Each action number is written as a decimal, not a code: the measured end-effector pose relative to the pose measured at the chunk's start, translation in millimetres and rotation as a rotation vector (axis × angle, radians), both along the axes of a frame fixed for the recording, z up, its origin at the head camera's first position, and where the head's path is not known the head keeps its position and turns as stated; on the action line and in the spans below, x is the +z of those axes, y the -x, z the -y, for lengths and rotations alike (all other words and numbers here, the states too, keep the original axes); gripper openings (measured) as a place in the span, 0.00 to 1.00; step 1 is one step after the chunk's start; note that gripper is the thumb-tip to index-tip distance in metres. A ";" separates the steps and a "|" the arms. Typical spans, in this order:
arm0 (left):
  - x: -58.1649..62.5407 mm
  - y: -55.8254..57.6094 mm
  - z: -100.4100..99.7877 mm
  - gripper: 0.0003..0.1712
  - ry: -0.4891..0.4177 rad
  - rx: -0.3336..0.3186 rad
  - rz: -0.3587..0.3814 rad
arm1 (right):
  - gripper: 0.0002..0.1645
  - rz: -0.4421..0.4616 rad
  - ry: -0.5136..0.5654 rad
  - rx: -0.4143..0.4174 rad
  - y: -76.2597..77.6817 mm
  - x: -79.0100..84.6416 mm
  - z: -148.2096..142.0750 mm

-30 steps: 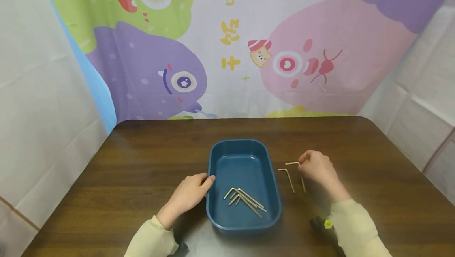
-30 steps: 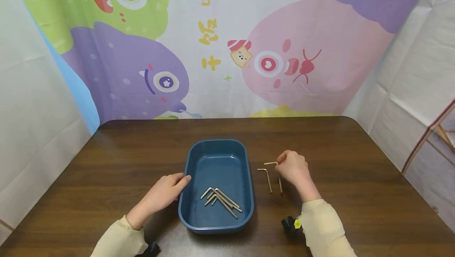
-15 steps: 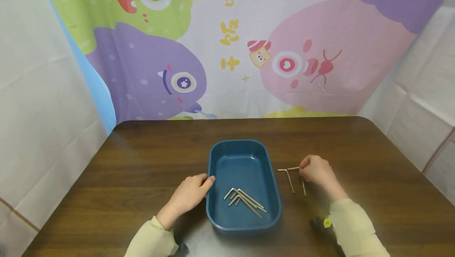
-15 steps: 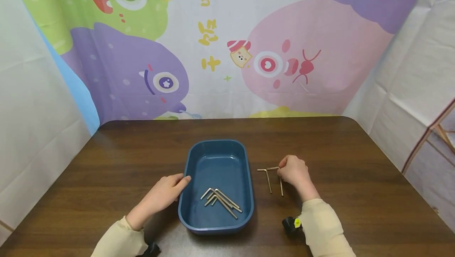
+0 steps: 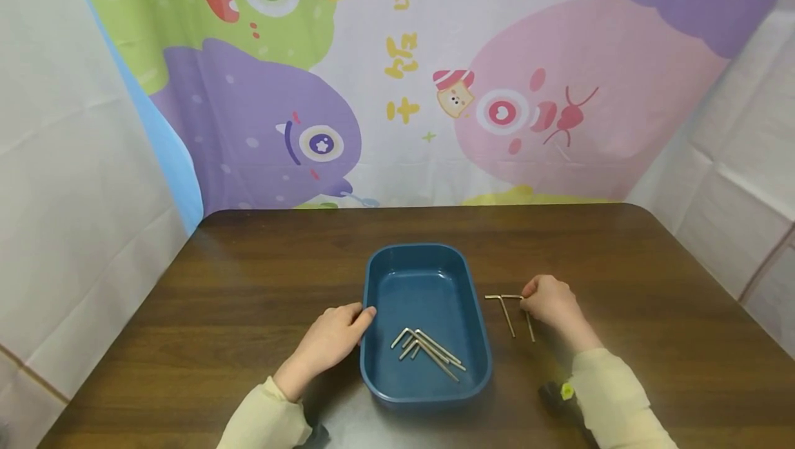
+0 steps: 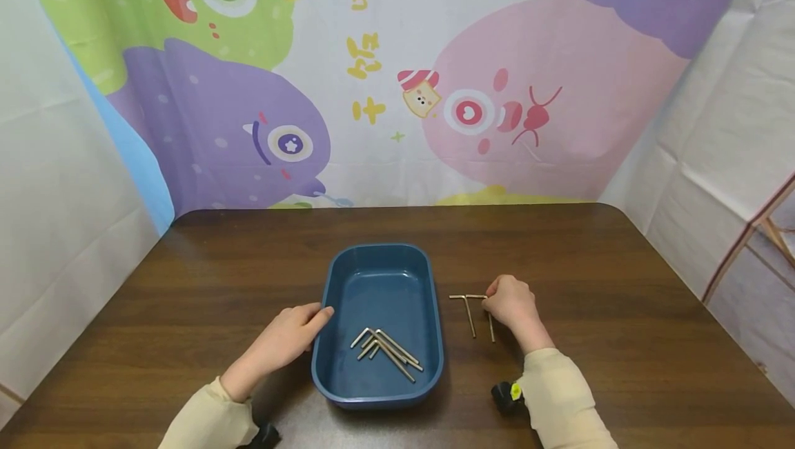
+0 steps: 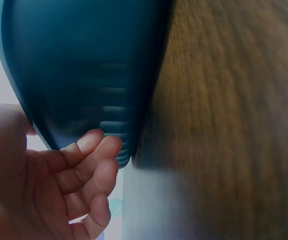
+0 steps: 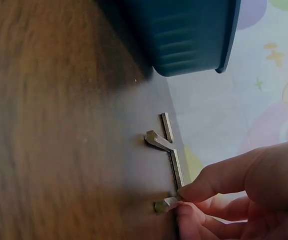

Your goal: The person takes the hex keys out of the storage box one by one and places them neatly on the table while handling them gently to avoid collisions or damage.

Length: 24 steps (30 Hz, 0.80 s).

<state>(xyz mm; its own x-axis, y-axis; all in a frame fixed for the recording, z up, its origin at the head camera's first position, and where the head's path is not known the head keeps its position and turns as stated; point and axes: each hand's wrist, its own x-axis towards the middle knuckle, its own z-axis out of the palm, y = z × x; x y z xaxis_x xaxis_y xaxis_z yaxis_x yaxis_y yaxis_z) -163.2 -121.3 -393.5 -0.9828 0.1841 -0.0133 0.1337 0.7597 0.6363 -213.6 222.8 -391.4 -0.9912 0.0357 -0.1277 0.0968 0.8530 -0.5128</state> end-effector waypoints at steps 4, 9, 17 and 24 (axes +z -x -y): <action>-0.3 0.8 0.4 0.20 0.007 -0.006 -0.006 | 0.08 -0.016 -0.016 0.006 0.7 -0.3 0.5; -0.1 0.9 0.6 0.19 0.006 -0.005 -0.006 | 0.08 -0.015 -0.026 0.006 1.3 -1.1 0.8; 0.3 0.0 0.5 0.19 0.003 -0.004 -0.003 | 0.10 -0.038 -0.041 0.016 0.4 0.3 2.7; -0.5 0.0 0.5 0.19 0.004 -0.003 -0.005 | 0.10 -0.074 -0.037 0.042 -4.9 11.7 14.3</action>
<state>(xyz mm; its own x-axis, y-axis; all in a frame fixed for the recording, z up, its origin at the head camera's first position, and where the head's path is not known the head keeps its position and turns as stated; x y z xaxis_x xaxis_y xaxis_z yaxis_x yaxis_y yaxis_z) -163.2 -121.8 -394.0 -0.9824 0.1867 -0.0092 0.1388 0.7617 0.6329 -208.8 208.5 -379.7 -0.9986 -0.0027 -0.0535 0.0237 0.8739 -0.4855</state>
